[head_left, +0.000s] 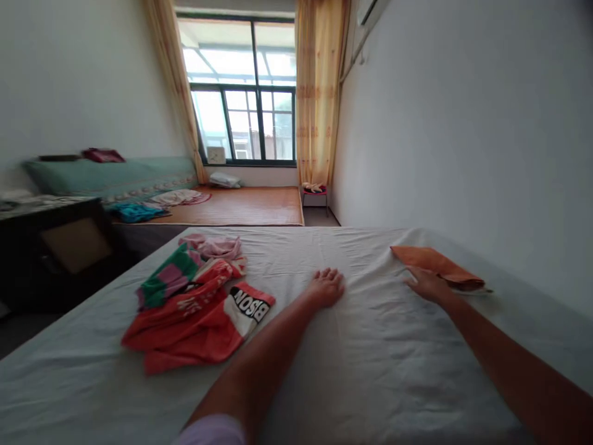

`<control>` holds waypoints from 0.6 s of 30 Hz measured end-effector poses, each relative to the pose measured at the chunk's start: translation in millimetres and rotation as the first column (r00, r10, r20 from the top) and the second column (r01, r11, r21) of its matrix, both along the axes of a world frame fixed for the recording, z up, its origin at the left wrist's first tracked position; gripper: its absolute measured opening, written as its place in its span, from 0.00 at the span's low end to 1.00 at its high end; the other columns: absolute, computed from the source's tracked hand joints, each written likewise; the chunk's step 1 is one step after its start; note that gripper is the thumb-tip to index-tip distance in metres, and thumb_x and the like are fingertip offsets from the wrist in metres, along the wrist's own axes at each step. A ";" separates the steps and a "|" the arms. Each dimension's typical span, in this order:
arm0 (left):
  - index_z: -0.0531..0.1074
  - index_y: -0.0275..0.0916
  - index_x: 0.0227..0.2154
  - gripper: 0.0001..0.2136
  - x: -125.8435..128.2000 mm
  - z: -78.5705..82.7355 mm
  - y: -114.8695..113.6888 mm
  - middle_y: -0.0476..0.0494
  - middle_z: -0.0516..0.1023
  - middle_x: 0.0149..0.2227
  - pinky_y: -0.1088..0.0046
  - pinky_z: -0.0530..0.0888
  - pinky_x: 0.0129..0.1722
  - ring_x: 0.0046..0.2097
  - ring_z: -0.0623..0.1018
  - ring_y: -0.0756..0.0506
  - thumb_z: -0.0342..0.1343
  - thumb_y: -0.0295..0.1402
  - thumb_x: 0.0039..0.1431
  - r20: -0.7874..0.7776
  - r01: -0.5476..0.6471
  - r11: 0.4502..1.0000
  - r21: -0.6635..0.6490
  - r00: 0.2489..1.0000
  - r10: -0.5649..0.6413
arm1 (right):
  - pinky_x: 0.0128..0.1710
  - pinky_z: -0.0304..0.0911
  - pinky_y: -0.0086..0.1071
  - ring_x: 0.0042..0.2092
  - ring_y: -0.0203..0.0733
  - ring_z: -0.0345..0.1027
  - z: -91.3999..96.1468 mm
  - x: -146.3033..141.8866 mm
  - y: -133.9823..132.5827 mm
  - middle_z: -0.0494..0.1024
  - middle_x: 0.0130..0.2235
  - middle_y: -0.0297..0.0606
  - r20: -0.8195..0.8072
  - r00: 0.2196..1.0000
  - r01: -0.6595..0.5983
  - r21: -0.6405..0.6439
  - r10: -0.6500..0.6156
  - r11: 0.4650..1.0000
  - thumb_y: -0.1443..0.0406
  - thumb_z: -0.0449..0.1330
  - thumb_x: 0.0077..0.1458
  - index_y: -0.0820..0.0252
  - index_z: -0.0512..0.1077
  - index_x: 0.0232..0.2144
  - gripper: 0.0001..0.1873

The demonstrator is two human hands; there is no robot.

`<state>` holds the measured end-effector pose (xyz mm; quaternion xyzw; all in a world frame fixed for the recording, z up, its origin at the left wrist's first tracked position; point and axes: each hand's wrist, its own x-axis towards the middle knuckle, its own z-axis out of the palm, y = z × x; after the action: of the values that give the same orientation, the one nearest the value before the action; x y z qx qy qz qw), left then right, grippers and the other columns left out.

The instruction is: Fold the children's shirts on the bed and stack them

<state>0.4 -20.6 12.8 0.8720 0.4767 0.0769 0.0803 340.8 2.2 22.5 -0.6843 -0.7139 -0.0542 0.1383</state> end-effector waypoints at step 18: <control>0.73 0.39 0.45 0.20 -285.8 80.7 -120.4 0.32 0.76 0.44 0.61 0.67 0.45 0.48 0.74 0.32 0.60 0.40 0.49 -0.075 -0.634 0.732 0.251 0.741 0.667 | 0.44 0.64 0.36 0.42 0.44 0.72 18.8 -207.8 -45.6 0.79 0.42 0.43 -0.208 0.667 -0.741 -0.075 0.716 0.668 0.64 0.52 0.56 0.59 0.72 0.47 0.17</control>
<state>-285.4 -141.0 93.5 0.6557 0.7463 0.0796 -0.0823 133.0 -43.3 41.3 -0.3517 -0.9163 0.1161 0.1524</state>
